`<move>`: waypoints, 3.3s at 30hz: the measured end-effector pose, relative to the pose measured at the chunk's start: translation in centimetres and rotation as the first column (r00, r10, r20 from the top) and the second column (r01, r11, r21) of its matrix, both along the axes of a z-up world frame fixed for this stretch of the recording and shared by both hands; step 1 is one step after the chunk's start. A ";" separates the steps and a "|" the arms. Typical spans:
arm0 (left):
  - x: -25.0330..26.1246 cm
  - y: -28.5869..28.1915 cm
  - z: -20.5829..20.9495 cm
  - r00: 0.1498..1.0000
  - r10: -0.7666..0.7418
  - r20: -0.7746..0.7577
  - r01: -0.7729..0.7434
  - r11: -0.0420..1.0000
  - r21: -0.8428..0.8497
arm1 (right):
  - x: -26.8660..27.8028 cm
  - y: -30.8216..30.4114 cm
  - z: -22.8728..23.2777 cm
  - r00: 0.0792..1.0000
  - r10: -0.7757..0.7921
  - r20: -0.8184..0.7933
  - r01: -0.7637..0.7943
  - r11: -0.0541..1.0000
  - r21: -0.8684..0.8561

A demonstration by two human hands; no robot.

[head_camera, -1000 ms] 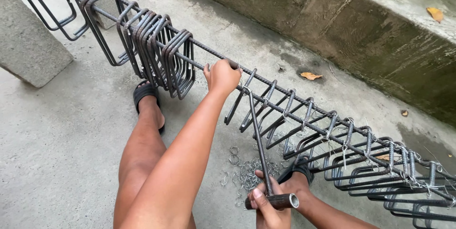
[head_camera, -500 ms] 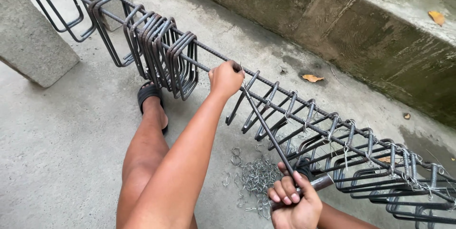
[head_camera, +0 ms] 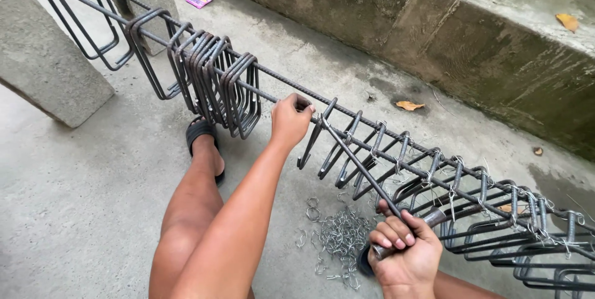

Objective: Tying metal stirrups to rebar using wire ties and a manual twisting tool

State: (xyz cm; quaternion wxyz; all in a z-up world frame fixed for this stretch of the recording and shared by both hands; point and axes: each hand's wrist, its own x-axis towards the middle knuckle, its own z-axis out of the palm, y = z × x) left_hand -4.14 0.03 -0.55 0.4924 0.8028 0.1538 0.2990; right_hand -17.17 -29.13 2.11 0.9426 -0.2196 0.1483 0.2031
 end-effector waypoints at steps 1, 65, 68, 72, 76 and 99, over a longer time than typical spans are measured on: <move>-0.5 -0.4 -0.4 0.998 0.007 0.066 -0.007 1.000 -0.004 | -0.2 0.1 0.1 0.999 -0.030 -0.015 0.030 1.000 -0.009; -5.4 -1.7 -2.0 0.910 -0.206 -0.359 0.211 0.977 -0.024 | 30.8 9.1 15.0 0.737 0.668 0.103 0.416 -0.329 -0.848; -4.6 -1.4 -1.7 0.846 -0.263 -0.463 0.282 0.959 -0.029 | 32.5 10.4 14.2 0.790 0.576 0.210 0.397 -0.220 -0.891; -3.4 -0.9 -3.5 0.875 -0.268 -0.403 0.307 0.951 0.035 | 32.9 12.8 13.8 0.877 0.411 0.251 0.283 -0.020 -0.959; -3.5 -1.4 -4.2 0.907 -0.238 -0.348 0.277 0.958 0.068 | 34.8 14.7 12.7 0.820 0.433 0.374 0.378 0.082 -0.922; -3.4 -2.9 -5.7 0.964 -0.131 -0.230 0.178 0.964 0.196 | 28.3 33.8 8.9 0.054 0.666 0.744 0.722 0.489 -0.490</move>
